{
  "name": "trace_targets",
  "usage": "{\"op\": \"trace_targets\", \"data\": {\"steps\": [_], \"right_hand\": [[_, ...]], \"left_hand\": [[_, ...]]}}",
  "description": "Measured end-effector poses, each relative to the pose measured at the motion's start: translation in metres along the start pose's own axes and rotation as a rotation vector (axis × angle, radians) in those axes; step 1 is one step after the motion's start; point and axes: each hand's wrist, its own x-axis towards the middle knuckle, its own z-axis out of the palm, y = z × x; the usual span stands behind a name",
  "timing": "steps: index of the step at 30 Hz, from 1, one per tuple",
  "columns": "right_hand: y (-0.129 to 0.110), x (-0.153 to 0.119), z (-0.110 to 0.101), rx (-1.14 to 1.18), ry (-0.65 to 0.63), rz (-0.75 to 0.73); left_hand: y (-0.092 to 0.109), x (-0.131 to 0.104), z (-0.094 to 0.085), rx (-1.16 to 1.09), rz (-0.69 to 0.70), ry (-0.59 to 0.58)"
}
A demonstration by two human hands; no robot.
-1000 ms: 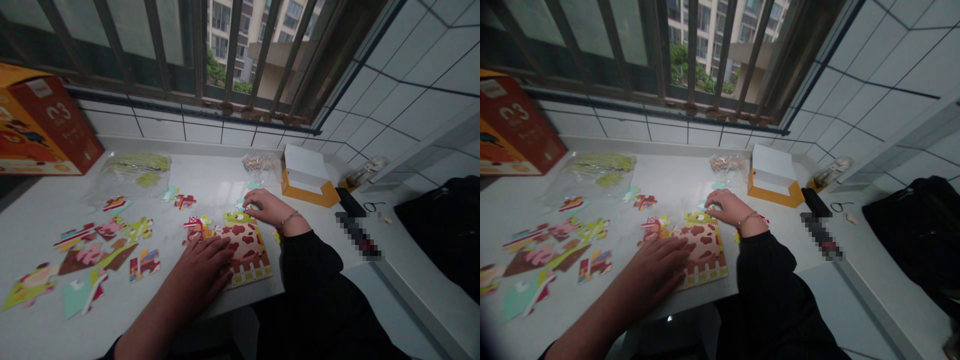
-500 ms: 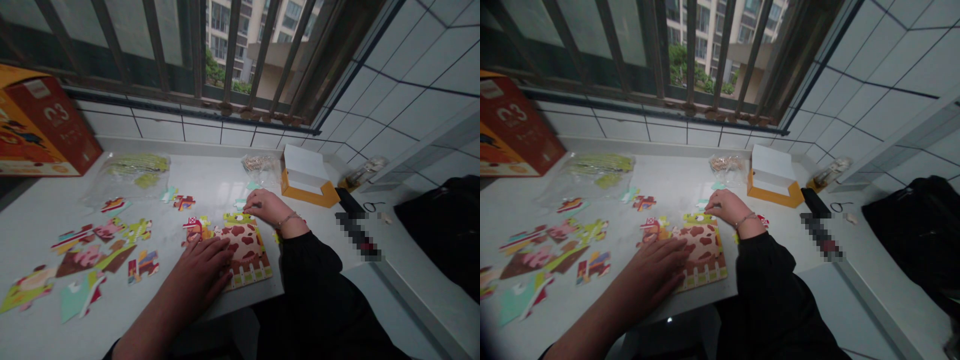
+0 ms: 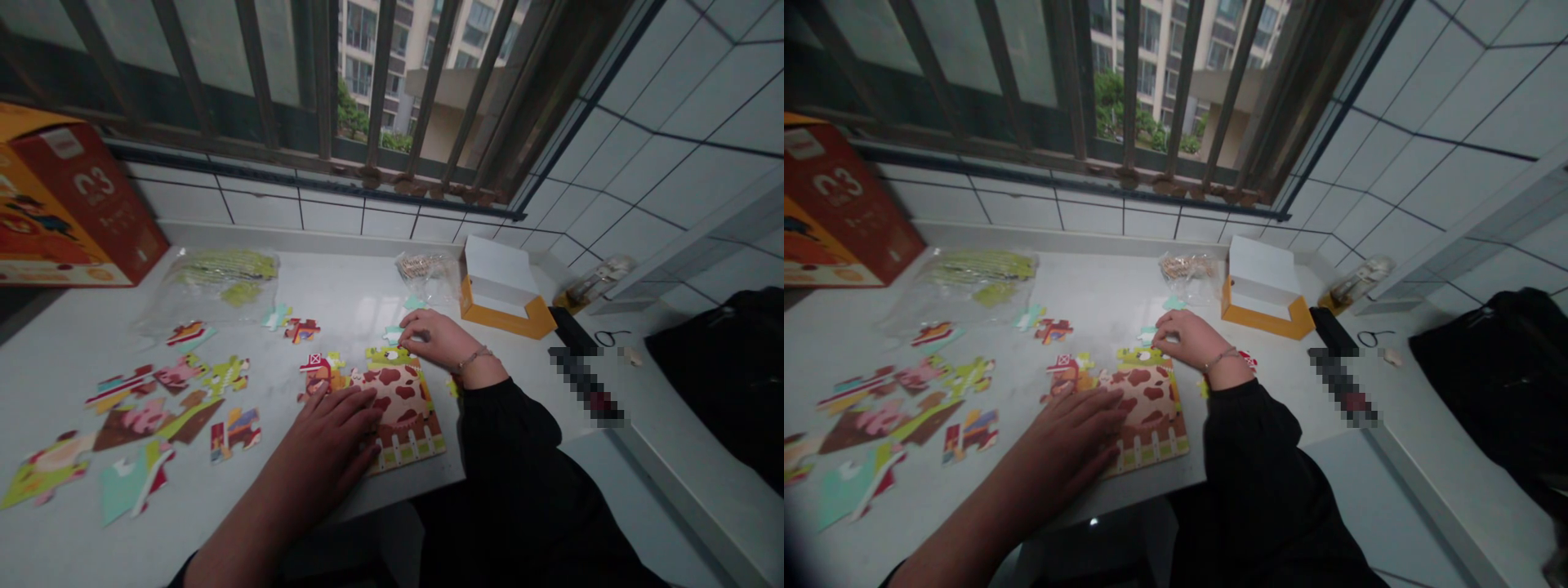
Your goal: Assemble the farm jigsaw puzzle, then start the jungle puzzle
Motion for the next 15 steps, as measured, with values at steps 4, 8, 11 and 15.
{"op": "trace_targets", "data": {"steps": [4,8,11,15], "right_hand": [[-0.0003,0.0002,0.0004,0.004,-0.009,0.021],[0.0021,-0.0007,0.0019,-0.006,-0.014,0.010],[0.0007,-0.0005,0.0018,-0.005,-0.023,0.003],[-0.0018,0.0014,-0.0005,-0.061,0.049,0.053]], "left_hand": [[-0.0005,0.0000,0.0015,0.009,0.006,-0.010],[-0.0003,-0.0001,0.0013,0.006,0.008,-0.006],[0.0005,0.0001,0.0000,-0.001,0.004,-0.002],[0.0004,0.0006,-0.0009,-0.008,-0.006,-0.009]]}}
